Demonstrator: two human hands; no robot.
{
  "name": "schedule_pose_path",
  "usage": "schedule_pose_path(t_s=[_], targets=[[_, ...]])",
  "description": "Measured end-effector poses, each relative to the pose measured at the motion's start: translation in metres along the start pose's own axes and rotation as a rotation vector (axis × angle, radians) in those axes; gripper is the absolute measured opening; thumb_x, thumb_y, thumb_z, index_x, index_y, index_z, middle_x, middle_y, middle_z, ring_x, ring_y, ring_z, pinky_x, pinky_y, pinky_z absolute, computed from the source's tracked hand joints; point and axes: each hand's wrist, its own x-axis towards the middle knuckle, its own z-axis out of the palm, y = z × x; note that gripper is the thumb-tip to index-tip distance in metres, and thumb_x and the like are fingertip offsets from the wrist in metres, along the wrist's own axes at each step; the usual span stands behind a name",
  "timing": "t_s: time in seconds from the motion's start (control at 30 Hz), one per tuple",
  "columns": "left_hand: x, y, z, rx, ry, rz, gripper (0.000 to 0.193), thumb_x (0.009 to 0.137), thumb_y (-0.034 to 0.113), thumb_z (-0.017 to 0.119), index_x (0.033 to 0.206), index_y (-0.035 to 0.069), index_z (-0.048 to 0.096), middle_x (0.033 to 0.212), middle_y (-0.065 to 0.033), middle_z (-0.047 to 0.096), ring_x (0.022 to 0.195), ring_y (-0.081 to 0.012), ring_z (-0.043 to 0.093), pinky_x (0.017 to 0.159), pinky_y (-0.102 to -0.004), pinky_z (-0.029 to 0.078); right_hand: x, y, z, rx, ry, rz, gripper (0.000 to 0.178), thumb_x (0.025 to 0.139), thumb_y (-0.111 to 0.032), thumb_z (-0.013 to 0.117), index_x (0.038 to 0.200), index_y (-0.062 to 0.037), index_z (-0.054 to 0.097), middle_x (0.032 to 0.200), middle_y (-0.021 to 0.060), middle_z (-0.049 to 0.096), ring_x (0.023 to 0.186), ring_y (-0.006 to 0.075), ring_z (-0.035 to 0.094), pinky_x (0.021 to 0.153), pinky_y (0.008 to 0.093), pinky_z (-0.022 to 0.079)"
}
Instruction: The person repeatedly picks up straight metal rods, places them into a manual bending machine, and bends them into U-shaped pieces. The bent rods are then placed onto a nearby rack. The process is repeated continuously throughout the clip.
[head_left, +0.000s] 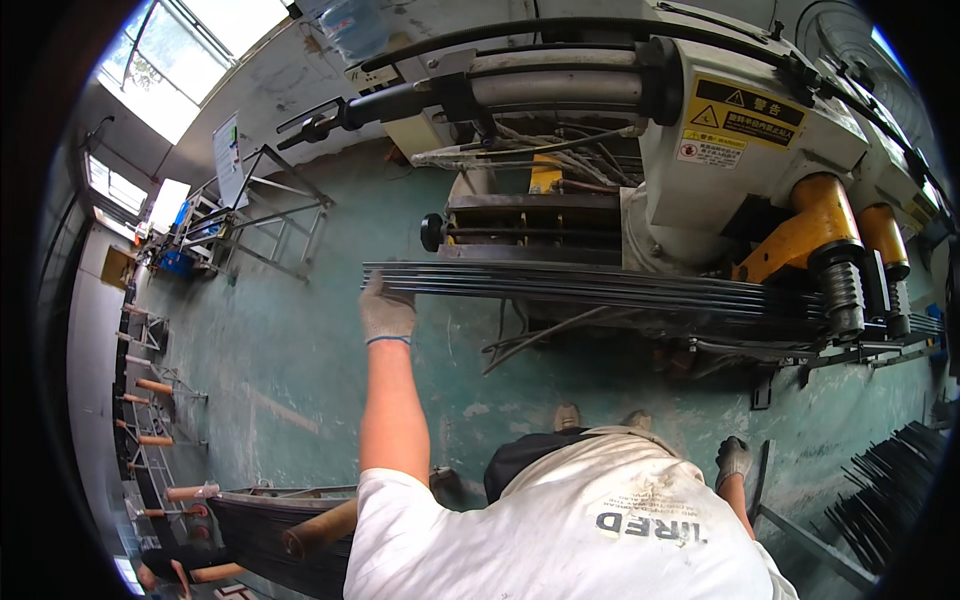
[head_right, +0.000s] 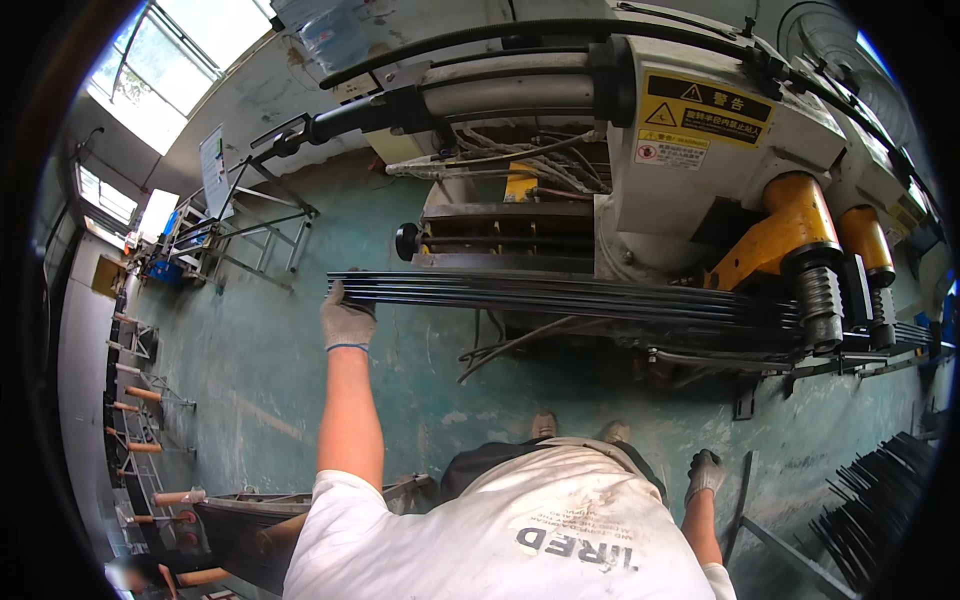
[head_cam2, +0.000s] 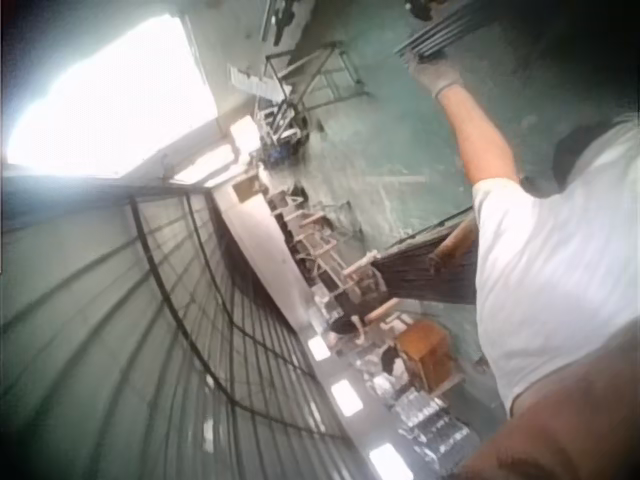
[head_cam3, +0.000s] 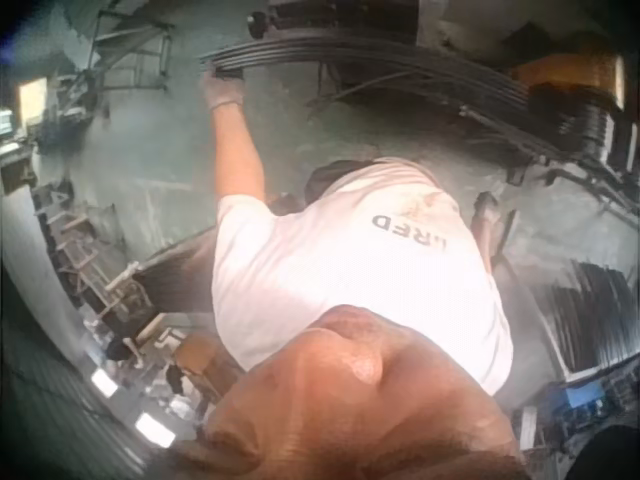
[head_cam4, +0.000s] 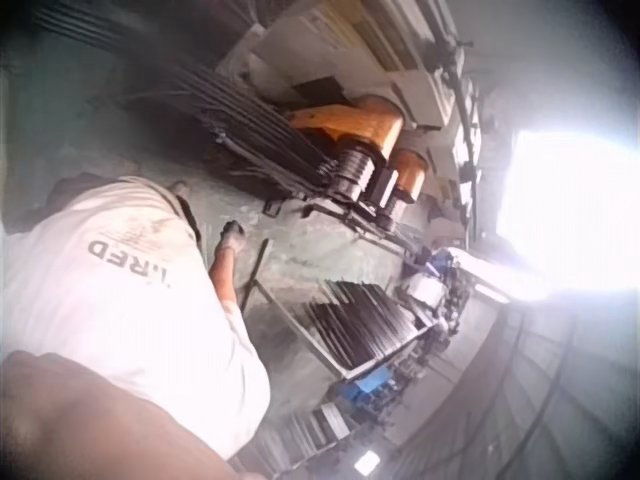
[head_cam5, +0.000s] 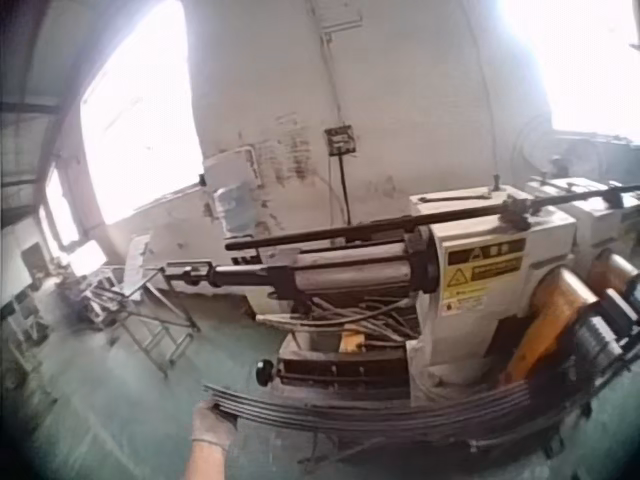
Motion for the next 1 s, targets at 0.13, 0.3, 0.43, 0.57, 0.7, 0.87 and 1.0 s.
schedule_pose_path(t_s=[0.13, 0.3, 0.43, 0.57, 0.7, 0.87, 1.0], targets=[[0.026, 0.02, -0.02, 0.085, -0.047, 0.042, 0.035, 0.117, 0.029, 0.054, 0.143, 0.008, 0.06, 0.137, -0.0184, 0.071, 0.125, -0.038, 0.069, 0.114, -0.0587, 0.055, -0.021, 0.017, -0.002, -0.072, 0.007, 0.0, 0.021, 0.099, -0.013, 0.066, 0.112, -0.0004, 0.075, 0.078, 0.0037, 0.068, 0.059, 0.0125, 0.059, 0.05, 0.0293, 0.043], [0.029, 0.027, -0.046, 0.117, -0.248, -0.058, 0.049, 0.115, 0.037, 0.06, 0.163, 0.031, 0.05, 0.15, -0.0162, 0.065, 0.138, -0.0386, 0.062, 0.121, -0.067, 0.046, -0.035, 0.014, -0.003, -0.195, 0.064, -0.065, 0.031, 0.106, -0.028, 0.071, 0.127, -0.0049, 0.072, 0.085, 0.0039, 0.072, 0.068, 0.0158, 0.065, 0.059, 0.0328, 0.051], [0.006, 0.028, -0.038, 0.323, -0.25, -0.068, 0.052, 0.114, 0.046, 0.061, 0.163, 0.03, 0.051, 0.153, -0.0107, 0.063, 0.135, -0.0372, 0.063, 0.114, -0.0635, 0.052, -0.053, 0.001, 0.0, -0.261, 0.098, -0.115, 0.031, 0.105, -0.025, 0.071, 0.124, -0.001, 0.076, 0.092, 0.0059, 0.077, 0.071, 0.0162, 0.067, 0.061, 0.032, 0.053], [-0.003, 0.032, -0.025, 0.495, -0.204, -0.053, 0.059, 0.112, 0.054, 0.062, 0.164, 0.028, 0.051, 0.153, -0.0101, 0.064, 0.137, -0.0367, 0.062, 0.111, -0.0619, 0.054, -0.051, -0.018, 0.015, -0.339, 0.072, -0.052, 0.026, 0.1, -0.022, 0.071, 0.113, -0.0009, 0.08, 0.087, 0.0059, 0.076, 0.071, 0.0158, 0.067, 0.061, 0.032, 0.052], [0.001, 0.038, -0.026, 0.384, -0.165, -0.067, 0.064, 0.114, 0.055, 0.055, 0.166, 0.017, 0.049, 0.157, -0.0112, 0.061, 0.143, -0.036, 0.059, 0.12, -0.0569, 0.048, -0.03, -0.048, 0.041, -0.502, -0.137, -0.026, 0.024, 0.098, -0.025, 0.07, 0.097, -0.0028, 0.08, 0.084, 0.0078, 0.076, 0.069, 0.0182, 0.068, 0.063, 0.035, 0.054], [-0.044, -0.022, 0.023, 0.202, 0.158, 0.103, 0.068, 0.118, 0.052, 0.044, 0.164, 0.002, 0.048, 0.167, -0.0182, 0.053, 0.15, -0.0351, 0.053, 0.127, -0.0505, 0.041, 0.037, -0.083, 0.065, -1.101, -0.401, -0.249, 0.041, 0.1, -0.036, 0.056, 0.095, -0.0031, 0.079, 0.096, 0.0184, 0.081, 0.087, 0.0351, 0.077, 0.084, 0.0476, 0.058], [-0.064, -0.093, -0.009, 0.116, 0.294, -0.026, 0.075, 0.115, 0.06, 0.045, 0.161, 0.001, 0.05, 0.168, -0.0194, 0.052, 0.153, -0.039, 0.051, 0.128, -0.0525, 0.04, 0.092, -0.097, 0.057, -1.014, -0.403, -0.377, 0.042, 0.1, -0.036, 0.054, 0.096, -0.0033, 0.08, 0.103, 0.0227, 0.081, 0.101, 0.0422, 0.076, 0.093, 0.0514, 0.057]])
